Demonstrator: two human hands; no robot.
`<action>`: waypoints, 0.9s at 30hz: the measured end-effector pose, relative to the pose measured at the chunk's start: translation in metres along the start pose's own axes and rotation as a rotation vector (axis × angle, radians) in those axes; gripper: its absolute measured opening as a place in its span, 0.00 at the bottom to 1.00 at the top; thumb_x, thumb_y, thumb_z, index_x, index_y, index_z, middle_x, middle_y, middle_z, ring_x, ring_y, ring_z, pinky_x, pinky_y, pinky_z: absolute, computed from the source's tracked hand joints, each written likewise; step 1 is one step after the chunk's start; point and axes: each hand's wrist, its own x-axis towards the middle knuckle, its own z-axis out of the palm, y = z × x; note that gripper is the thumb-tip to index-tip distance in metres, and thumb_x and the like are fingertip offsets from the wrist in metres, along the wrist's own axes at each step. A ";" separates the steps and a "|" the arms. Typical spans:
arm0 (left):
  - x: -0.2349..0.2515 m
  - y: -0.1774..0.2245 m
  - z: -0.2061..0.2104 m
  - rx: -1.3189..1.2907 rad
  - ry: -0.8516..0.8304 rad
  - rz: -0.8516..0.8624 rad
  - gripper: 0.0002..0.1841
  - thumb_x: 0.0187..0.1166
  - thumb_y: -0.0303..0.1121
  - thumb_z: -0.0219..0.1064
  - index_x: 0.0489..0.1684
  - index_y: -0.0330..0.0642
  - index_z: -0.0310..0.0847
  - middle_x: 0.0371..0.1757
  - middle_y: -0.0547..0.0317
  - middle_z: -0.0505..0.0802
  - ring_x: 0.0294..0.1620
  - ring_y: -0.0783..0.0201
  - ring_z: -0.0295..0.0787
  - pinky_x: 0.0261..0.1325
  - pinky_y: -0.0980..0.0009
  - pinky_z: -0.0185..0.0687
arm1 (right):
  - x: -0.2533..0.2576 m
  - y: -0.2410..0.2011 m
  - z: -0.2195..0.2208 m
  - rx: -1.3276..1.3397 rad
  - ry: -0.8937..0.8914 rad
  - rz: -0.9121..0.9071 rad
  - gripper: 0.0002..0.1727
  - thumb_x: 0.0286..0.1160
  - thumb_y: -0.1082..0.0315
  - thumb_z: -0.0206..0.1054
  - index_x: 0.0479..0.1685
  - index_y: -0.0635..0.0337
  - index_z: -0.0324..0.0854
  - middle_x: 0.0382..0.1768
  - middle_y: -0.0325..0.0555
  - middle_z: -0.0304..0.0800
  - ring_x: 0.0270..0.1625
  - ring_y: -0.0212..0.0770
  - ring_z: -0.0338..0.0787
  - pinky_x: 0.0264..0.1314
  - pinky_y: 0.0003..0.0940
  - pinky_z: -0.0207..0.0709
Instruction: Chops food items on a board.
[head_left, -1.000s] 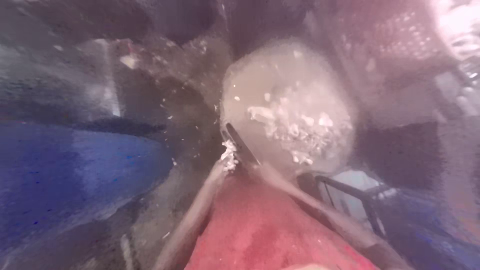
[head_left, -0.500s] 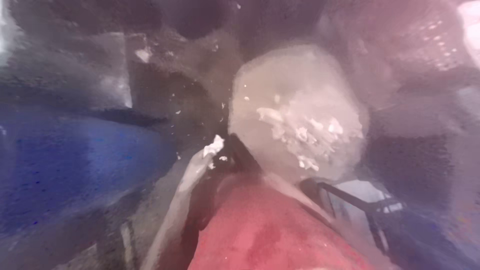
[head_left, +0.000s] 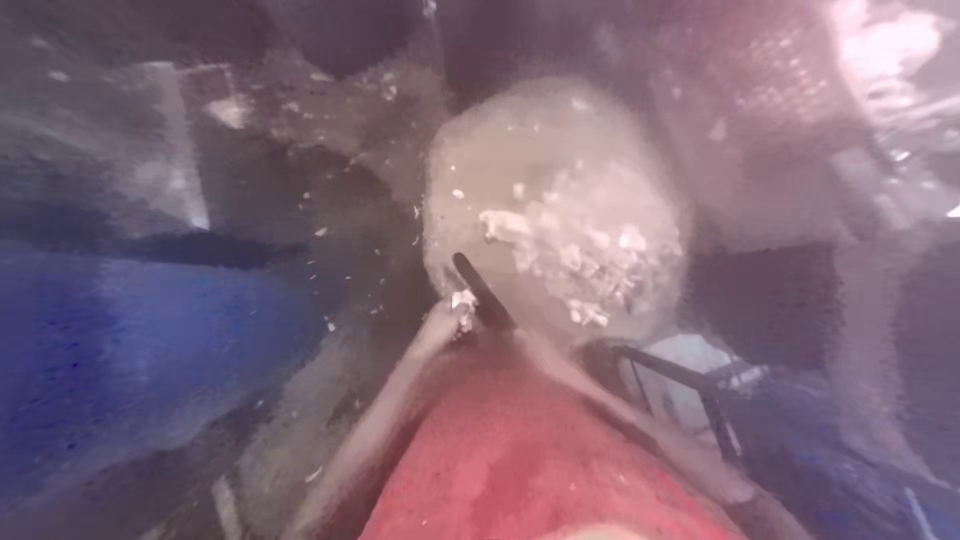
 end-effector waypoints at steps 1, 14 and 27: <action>-0.001 0.002 -0.004 -0.143 -0.070 0.021 0.16 0.90 0.41 0.57 0.64 0.38 0.77 0.35 0.60 0.90 0.29 0.68 0.86 0.33 0.70 0.85 | 0.001 0.000 -0.005 -0.036 0.028 0.009 0.33 0.94 0.43 0.40 0.73 0.62 0.74 0.51 0.58 0.88 0.54 0.52 0.89 0.63 0.52 0.81; -0.003 -0.029 0.006 0.004 -0.141 -0.017 0.18 0.90 0.40 0.60 0.68 0.36 0.76 0.44 0.53 0.94 0.36 0.63 0.93 0.42 0.65 0.92 | -0.001 -0.027 -0.019 -0.221 0.075 -0.219 0.32 0.92 0.43 0.47 0.74 0.63 0.73 0.56 0.59 0.89 0.58 0.52 0.90 0.66 0.53 0.81; 0.015 -0.001 0.057 0.932 0.083 0.291 0.29 0.86 0.55 0.57 0.84 0.54 0.70 0.66 0.44 0.90 0.67 0.41 0.87 0.68 0.39 0.80 | 0.003 0.022 -0.051 0.126 0.317 -0.031 0.28 0.95 0.47 0.42 0.67 0.59 0.78 0.32 0.45 0.82 0.29 0.40 0.82 0.35 0.41 0.82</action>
